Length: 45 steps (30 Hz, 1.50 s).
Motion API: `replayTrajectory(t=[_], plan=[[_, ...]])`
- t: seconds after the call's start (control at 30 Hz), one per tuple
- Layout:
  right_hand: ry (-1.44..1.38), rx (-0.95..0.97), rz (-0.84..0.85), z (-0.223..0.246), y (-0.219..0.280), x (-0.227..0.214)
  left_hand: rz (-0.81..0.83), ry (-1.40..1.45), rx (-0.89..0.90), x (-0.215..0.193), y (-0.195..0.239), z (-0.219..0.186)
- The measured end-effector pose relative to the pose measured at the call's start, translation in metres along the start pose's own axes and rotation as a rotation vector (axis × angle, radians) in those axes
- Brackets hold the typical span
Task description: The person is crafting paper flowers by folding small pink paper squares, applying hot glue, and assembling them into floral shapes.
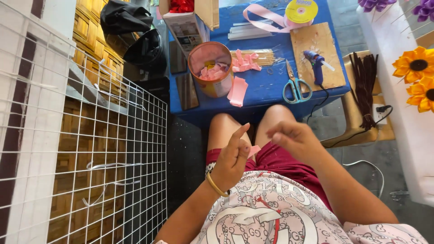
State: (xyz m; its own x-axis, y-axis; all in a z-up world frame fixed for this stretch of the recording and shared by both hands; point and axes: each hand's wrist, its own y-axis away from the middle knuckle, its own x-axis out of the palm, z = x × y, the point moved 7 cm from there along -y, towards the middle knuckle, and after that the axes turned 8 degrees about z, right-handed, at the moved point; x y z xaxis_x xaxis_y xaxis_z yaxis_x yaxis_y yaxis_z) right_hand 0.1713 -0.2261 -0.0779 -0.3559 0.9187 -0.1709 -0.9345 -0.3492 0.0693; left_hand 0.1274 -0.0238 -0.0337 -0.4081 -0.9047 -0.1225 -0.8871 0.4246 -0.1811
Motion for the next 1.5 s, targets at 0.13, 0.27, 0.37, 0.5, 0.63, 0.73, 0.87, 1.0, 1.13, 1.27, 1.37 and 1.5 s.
replayTrajectory(t=[0.13, 0.27, 0.37, 0.5, 0.63, 0.73, 0.87, 1.0, 1.13, 1.27, 1.37, 1.5], plan=[[0.005, -0.117, 0.133, 0.048, 0.02, 0.025, 0.069, -0.135, 0.015, 0.015, 0.002, -0.024], [-0.006, -0.108, 0.177, 0.055, 0.027, 0.034, 0.08, -0.142, 0.01, 0.019, 0.01, -0.032], [-0.088, -0.107, 0.114, 0.027, 0.035, 0.032, 0.064, 0.071, -0.013, 0.015, 0.019, -0.009], [-0.158, -0.14, 0.053, 0.027, 0.04, 0.032, 0.086, 0.17, -0.071, 0.013, 0.023, -0.005], [-0.204, -0.15, 0.053, 0.017, 0.041, 0.032, 0.071, 0.147, -0.142, 0.01, 0.024, 0.004], [-0.22, -0.156, 0.07, 0.026, 0.037, 0.037, 0.041, 0.147, -0.171, 0.009, 0.023, 0.01], [-0.236, -0.09, 0.073, -0.008, 0.028, 0.04, 0.009, 0.168, -0.238, 0.007, 0.022, 0.033], [-0.283, 0.079, -0.021, -0.052, -0.004, 0.027, -0.076, 0.13, -0.301, -0.022, 0.025, 0.072], [-0.271, 0.218, -0.207, -0.097, -0.048, -0.014, -0.231, -0.015, -0.406, -0.064, 0.042, 0.104], [-0.383, 0.373, -0.368, -0.187, -0.098, -0.053, -0.241, -0.278, -0.583, -0.077, 0.064, 0.13], [-0.355, 0.411, -0.389, -0.184, -0.142, -0.053, -0.182, -0.544, -0.685, -0.061, 0.081, 0.167], [-0.266, 0.417, -0.346, -0.222, -0.218, -0.05, 0.201, -0.906, -0.704, -0.02, 0.1, 0.258]])
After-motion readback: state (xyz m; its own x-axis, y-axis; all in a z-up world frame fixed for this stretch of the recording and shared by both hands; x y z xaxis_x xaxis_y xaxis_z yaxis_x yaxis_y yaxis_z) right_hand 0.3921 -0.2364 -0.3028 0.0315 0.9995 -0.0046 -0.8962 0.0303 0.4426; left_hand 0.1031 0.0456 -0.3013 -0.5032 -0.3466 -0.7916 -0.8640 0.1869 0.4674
